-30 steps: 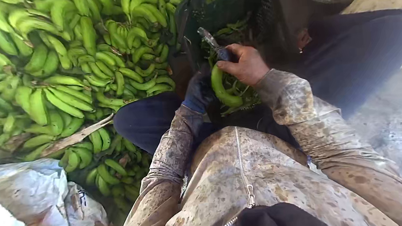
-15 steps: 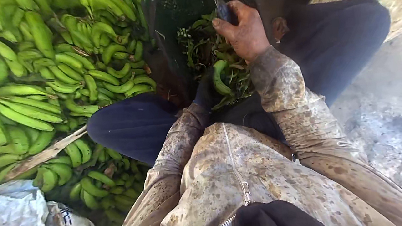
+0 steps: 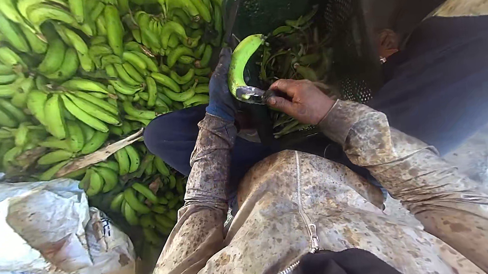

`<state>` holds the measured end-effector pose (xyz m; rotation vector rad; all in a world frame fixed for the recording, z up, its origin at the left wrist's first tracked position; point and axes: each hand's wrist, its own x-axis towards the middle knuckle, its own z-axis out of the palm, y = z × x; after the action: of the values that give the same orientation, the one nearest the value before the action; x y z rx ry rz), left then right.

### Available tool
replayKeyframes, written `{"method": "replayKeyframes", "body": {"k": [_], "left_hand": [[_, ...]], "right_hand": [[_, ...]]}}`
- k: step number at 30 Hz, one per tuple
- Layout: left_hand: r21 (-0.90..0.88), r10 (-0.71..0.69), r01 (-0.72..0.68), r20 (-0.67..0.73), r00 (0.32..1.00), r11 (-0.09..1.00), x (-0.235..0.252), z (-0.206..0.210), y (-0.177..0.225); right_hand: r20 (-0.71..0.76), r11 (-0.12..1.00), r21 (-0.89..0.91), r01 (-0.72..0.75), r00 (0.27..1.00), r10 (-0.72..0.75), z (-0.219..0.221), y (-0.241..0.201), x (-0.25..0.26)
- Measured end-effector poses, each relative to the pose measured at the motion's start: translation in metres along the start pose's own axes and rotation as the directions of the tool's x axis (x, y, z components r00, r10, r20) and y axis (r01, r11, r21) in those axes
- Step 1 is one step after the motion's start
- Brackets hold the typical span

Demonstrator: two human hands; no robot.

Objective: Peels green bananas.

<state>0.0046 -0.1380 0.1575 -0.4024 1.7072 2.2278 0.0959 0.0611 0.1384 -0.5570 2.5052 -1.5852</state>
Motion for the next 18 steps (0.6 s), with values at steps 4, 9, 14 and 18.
{"method": "replayKeyframes", "body": {"k": [4, 9, 14, 18], "left_hand": [[0.062, -0.028, 0.021, 0.104, 0.994, 0.998, -0.012, 0.021, -0.012], [0.088, 0.022, -0.027, 0.064, 0.998, 0.996, -0.036, 0.040, -0.036], [-0.114, 0.069, -0.044, 0.226, 0.972, 0.993, -0.033, 0.023, -0.047], [-0.078, -0.075, 0.092, 0.202, 0.976, 0.993, -0.028, 0.028, -0.044]], "right_hand": [[-0.003, 0.989, -0.047, -0.140, 0.990, 0.140, -0.004, 0.009, 0.010], [-0.236, 0.891, -0.174, -0.420, 0.896, 0.376, -0.032, 0.025, 0.019], [-0.277, 0.893, -0.246, -0.376, 0.911, 0.307, -0.029, 0.024, 0.016], [-0.267, 0.866, -0.245, -0.436, 0.889, 0.373, -0.029, 0.023, 0.023]]}}
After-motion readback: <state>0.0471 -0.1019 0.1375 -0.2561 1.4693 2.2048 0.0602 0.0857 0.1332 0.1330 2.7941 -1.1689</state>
